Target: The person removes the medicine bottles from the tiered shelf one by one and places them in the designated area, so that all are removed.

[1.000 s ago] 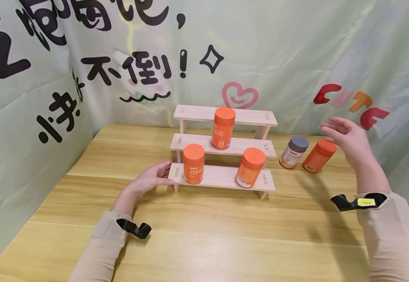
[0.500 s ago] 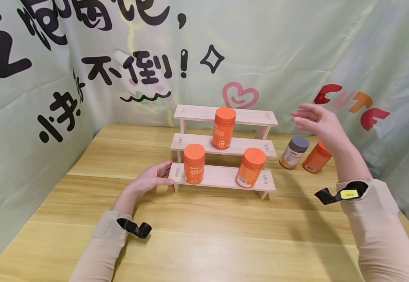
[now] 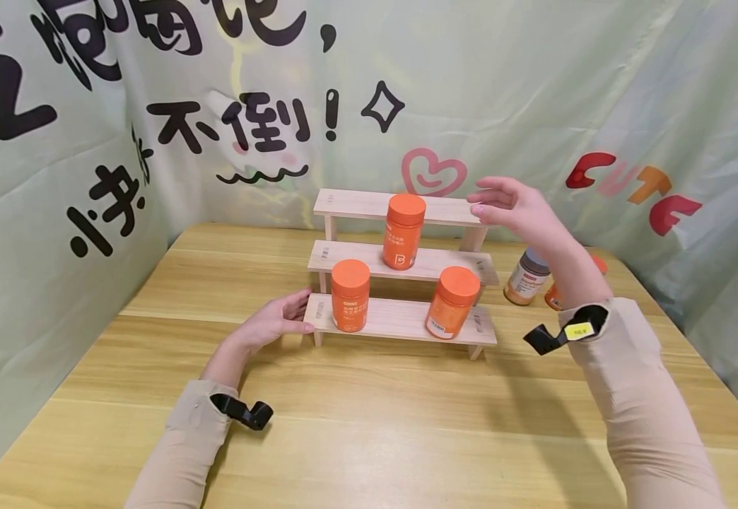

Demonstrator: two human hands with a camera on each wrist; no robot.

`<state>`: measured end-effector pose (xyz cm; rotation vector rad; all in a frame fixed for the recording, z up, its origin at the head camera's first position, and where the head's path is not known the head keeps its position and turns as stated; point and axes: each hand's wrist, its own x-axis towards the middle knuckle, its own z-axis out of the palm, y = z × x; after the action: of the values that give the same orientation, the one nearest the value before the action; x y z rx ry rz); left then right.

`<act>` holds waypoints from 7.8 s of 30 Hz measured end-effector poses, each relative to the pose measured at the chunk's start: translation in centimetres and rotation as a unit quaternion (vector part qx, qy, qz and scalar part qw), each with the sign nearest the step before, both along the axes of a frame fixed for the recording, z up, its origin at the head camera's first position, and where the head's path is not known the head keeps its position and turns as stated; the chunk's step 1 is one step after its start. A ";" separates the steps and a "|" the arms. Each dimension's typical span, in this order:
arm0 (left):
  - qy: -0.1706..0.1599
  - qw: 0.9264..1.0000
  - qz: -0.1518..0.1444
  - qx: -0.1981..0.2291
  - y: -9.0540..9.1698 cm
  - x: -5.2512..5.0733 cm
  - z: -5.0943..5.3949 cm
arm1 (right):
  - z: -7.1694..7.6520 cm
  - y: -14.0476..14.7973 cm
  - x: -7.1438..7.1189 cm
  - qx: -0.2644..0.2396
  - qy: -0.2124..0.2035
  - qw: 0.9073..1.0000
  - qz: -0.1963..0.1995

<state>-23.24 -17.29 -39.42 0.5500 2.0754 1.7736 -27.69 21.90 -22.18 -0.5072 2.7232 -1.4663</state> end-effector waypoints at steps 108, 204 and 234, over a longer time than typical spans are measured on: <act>-0.003 1.000 -0.003 -0.005 -0.2 -0.2 -0.3 | -3.6 14.2 3.9 0.031 0.004 0.980 -0.195; 0.005 1.000 0.001 -0.022 -0.2 0.0 -0.2 | -5.5 12.4 5.3 0.005 0.002 0.987 -0.158; 0.001 1.000 0.002 -0.018 -0.3 0.0 -0.3 | -7.2 2.3 5.5 -0.050 0.011 0.994 0.099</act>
<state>-23.22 -17.64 -39.69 0.5387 2.1067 1.7340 -22.15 24.20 -29.42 -0.7750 2.5360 -1.5596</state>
